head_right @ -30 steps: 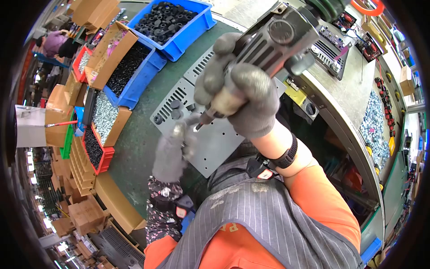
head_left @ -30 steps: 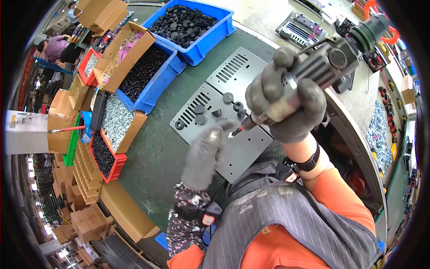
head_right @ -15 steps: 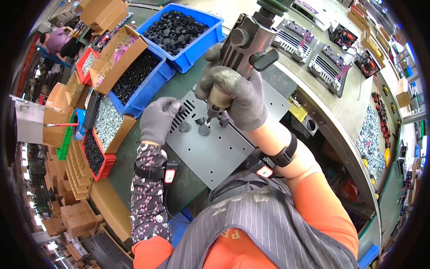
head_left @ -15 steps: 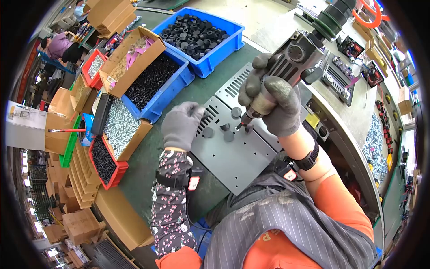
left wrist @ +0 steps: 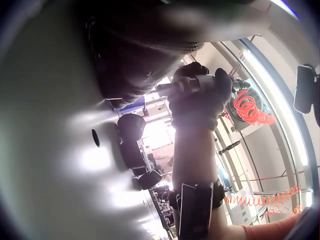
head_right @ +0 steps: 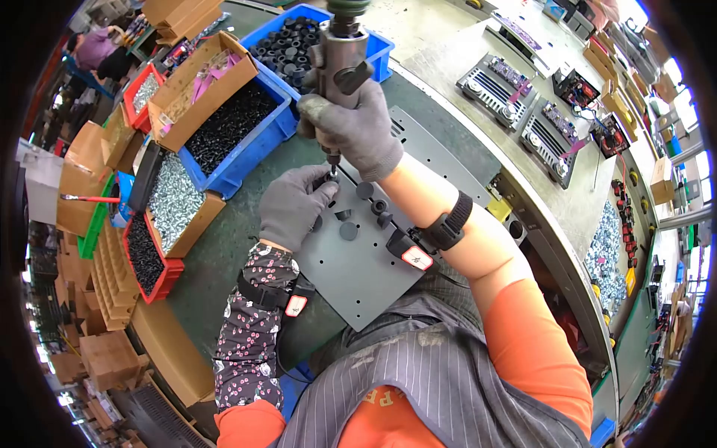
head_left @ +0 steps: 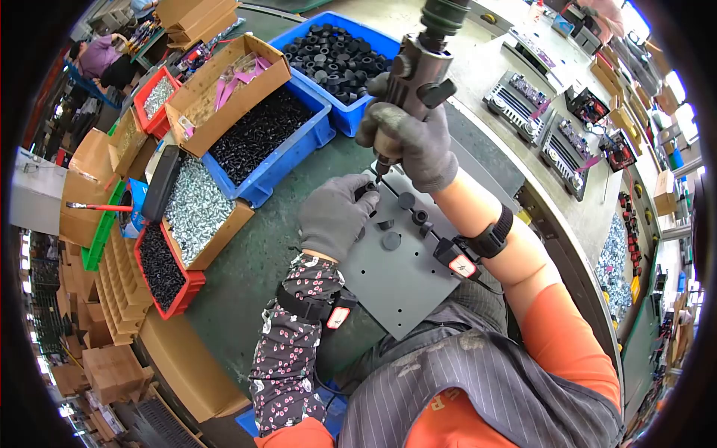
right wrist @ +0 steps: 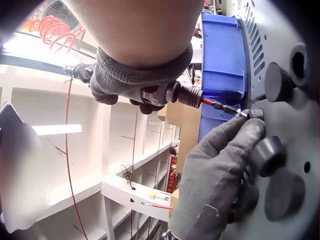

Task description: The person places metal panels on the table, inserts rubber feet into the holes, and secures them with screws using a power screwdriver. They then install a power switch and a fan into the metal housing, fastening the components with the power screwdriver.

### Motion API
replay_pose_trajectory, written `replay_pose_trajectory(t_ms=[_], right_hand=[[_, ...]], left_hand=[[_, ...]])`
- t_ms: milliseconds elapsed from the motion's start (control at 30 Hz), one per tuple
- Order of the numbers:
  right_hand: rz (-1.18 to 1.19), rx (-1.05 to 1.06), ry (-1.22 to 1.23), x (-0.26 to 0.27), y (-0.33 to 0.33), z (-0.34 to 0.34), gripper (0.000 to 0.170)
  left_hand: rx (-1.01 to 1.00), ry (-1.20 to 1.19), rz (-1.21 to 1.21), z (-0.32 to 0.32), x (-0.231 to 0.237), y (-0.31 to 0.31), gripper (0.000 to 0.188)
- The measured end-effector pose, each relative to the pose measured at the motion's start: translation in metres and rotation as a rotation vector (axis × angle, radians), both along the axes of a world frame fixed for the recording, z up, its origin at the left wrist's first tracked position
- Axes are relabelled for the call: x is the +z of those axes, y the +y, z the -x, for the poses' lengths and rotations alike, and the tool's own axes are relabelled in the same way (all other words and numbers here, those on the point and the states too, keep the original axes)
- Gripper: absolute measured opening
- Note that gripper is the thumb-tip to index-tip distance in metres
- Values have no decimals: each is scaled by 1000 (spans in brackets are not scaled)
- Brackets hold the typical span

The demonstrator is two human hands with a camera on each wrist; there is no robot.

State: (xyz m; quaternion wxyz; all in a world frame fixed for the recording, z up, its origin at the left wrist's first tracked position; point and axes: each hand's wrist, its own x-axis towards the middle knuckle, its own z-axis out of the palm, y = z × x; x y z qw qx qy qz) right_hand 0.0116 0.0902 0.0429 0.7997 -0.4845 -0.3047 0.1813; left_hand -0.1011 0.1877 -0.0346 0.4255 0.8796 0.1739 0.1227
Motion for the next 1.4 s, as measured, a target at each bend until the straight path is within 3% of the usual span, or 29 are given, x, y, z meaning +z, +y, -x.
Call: replay_pose_trajectory(t_ms=[67, 133, 267, 467, 567, 633, 667, 733, 767, 833, 867, 900, 967, 1167, 1400], right_hand=[[-14, 48, -18, -1, 8, 3, 36], [69, 94, -16, -6, 13, 3, 32], [148, 190, -23, -11, 18, 4, 27], [184, 236, -43, -19, 21, -1, 32], [121, 258, -37, -21, 29, 3, 33], [56, 271, -31, -25, 31, -2, 33], [67, 285, -71, -29, 32, -7, 39], [27, 265, -140, -18, 27, -4, 50], [61, 236, -156, -6, 15, 2, 46], [70, 176, -135, 16, -10, 13, 43], [-154, 197, -61, 12, -13, 13, 39], [-170, 131, -47, 18, -23, 21, 37], [-280, 131, -40, 22, -36, 28, 37], [-358, 190, 79, 15, -66, 52, 40], [-419, 217, 66, 17, -80, 64, 46]], left_hand=[[15, -11, -12, 2, 5, -1, 29], [-15, 17, -255, 3, 17, -3, 30], [-7, 91, -151, 2, 12, -1, 30], [-21, 81, -231, 1, 12, 0, 29], [-56, 187, -254, -2, 13, 4, 30], [-70, 317, -113, -4, 23, 6, 29], [-73, 311, -120, -4, 24, 8, 29], [-47, 77, -66, -2, 17, 18, 30], [-44, 71, -71, -2, 14, 31, 30], [165, 38, 1089, -1, 18, 48, 32], [241, -65, 1254, 9, 25, 45, 28], [244, -59, 1250, 18, 25, 46, 28], [70, -90, 1483, 37, 25, 51, 25], [140, -154, 1341, 75, 34, -4, 34], [77, -191, 1680, 104, 24, -39, 30]])
